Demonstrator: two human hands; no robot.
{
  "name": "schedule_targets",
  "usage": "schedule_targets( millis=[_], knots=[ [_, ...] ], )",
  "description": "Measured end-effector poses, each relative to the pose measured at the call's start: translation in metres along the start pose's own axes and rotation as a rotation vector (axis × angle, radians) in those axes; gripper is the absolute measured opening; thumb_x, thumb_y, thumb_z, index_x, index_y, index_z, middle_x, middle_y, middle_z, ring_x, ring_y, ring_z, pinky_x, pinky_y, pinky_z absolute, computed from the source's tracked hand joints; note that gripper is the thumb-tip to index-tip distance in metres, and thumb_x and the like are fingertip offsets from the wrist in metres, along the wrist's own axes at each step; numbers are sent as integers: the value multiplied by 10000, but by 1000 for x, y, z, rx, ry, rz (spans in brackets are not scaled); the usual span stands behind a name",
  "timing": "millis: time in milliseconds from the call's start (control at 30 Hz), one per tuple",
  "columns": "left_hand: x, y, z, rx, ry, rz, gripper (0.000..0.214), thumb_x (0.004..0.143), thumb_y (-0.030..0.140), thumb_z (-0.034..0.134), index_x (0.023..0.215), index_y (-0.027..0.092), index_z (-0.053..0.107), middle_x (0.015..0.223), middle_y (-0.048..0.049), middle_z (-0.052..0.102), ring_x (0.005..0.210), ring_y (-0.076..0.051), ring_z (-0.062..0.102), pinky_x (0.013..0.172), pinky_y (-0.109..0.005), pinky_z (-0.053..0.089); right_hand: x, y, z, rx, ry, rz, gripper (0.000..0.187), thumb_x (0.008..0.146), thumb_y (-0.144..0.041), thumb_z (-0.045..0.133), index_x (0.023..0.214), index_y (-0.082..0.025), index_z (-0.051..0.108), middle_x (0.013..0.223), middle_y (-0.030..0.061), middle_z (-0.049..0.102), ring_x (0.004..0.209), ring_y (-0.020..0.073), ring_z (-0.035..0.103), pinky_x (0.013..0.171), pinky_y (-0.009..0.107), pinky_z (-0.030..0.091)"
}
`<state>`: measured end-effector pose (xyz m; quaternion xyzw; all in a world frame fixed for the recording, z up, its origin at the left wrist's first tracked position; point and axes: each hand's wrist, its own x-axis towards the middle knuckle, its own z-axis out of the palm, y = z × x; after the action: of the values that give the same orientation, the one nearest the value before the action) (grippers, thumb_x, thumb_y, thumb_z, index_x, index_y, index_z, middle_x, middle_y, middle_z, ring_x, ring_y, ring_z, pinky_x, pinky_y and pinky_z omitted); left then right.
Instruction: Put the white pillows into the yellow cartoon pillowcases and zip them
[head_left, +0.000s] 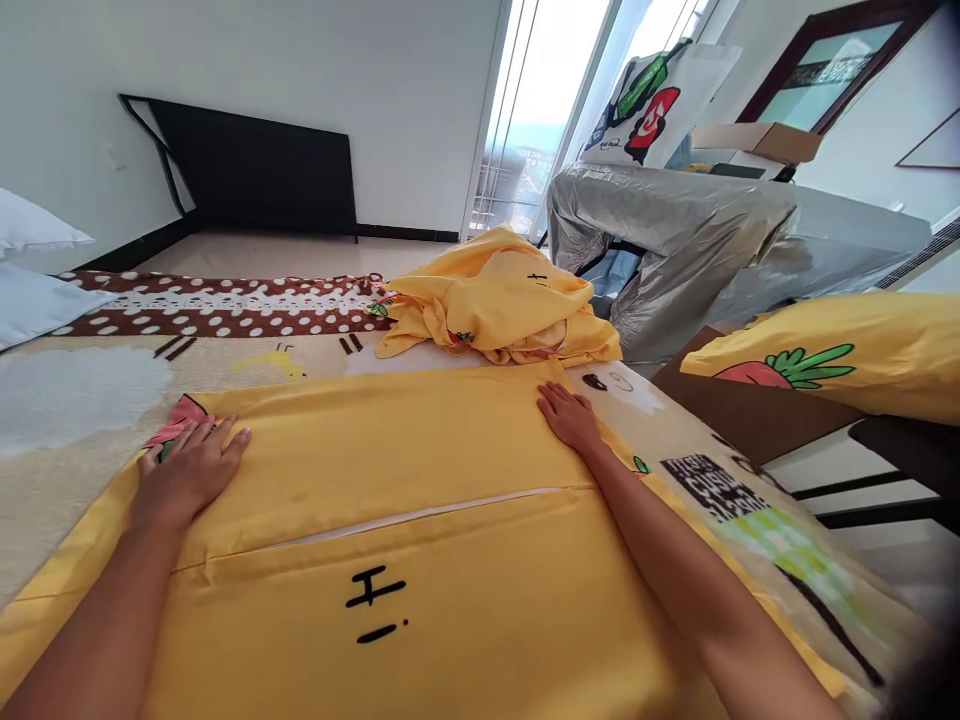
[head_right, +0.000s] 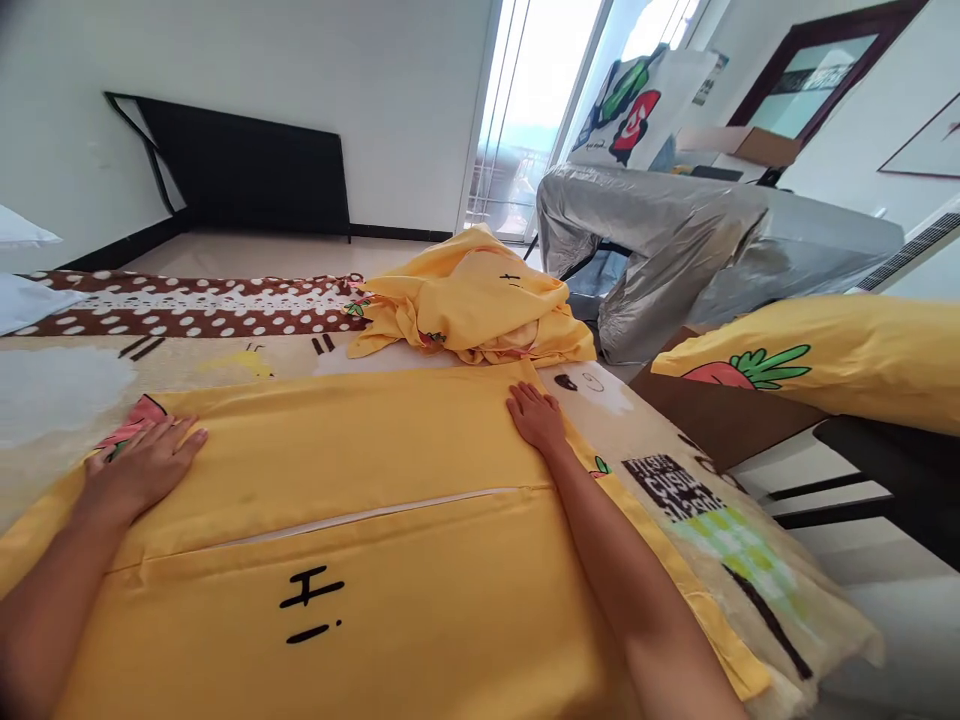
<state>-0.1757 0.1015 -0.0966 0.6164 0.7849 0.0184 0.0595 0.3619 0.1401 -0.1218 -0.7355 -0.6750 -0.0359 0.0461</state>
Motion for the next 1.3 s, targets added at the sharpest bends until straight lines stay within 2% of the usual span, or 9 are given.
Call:
schedule_targets(
  millis=[200, 300, 367, 500, 567, 633, 800, 1033, 1300],
  knots=[
    [-3, -8, -1, -73, 24, 44, 681, 944, 520, 87, 1434, 140, 371, 1545, -150, 271, 1435, -295, 216, 1122, -586, 142, -7, -50, -37, -58, 89, -21, 437, 884, -108, 326, 1230, -7, 572, 1314, 294, 515, 1325, 358, 381, 1077, 558, 176],
    [0, -11, 3, -76, 33, 22, 640, 939, 492, 152, 1433, 158, 384, 1540, -143, 287, 1432, -289, 230, 1127, -586, 144, -6, -121, -49, 0, 82, -161, 423, 878, -89, 348, 1232, -25, 569, 1366, 263, 484, 1313, 309, 419, 1069, 479, 261],
    [1, -13, 4, -78, 39, 26, 638, 935, 494, 158, 1435, 167, 383, 1541, -138, 285, 1430, -291, 235, 1126, -591, 154, -13, -185, -48, 63, 66, -333, 408, 917, -137, 347, 1267, -79, 548, 1411, 170, 479, 1343, 222, 394, 1085, 369, 278],
    [5, -16, 8, -76, 45, 25, 638, 929, 496, 170, 1434, 173, 389, 1538, -129, 294, 1434, -281, 227, 1133, -589, 155, -46, -310, -35, 188, 39, -638, 430, 989, -398, 317, 1334, -202, 482, 1428, 14, 487, 1304, 134, 436, 1052, 262, 324],
    [7, -17, 10, -67, 38, 4, 633, 925, 494, 182, 1435, 182, 389, 1546, -108, 283, 1439, -268, 217, 1138, -579, 164, -62, -349, -27, 234, 37, -708, 434, 983, -456, 331, 1303, -217, 502, 1416, 15, 498, 1291, 149, 449, 1029, 278, 349],
    [10, -18, 12, -56, 30, -17, 627, 923, 487, 178, 1438, 197, 386, 1553, -83, 273, 1442, -255, 208, 1140, -576, 163, -69, -364, -20, 302, 36, -728, 409, 979, -450, 359, 1273, -216, 520, 1415, 47, 498, 1305, 173, 432, 1043, 314, 332],
    [14, -18, 16, -33, 22, -37, 633, 922, 488, 135, 1450, 224, 365, 1558, -54, 267, 1449, -224, 189, 1157, -550, 134, -38, -321, -10, 376, -26, -679, 387, 979, -411, 362, 1288, -230, 510, 1421, 36, 495, 1326, 162, 406, 1075, 352, 283],
    [12, -17, 15, -12, 14, -46, 641, 920, 497, 128, 1461, 229, 343, 1562, -38, 258, 1452, -215, 175, 1164, -518, 129, 11, -191, -5, 281, -129, -435, 513, 985, -442, 240, 1414, -227, 423, 1514, 45, 357, 1404, 173, 299, 1116, 420, 232],
    [9, -10, 11, 18, -3, -71, 621, 924, 478, 146, 1463, 235, 337, 1566, -29, 248, 1456, -213, 165, 1163, -513, 139, 33, -48, 3, 157, -125, -111, 581, 978, -485, 168, 1481, -233, 311, 1559, 40, 254, 1437, 171, 222, 1138, 433, 214]
  ],
)
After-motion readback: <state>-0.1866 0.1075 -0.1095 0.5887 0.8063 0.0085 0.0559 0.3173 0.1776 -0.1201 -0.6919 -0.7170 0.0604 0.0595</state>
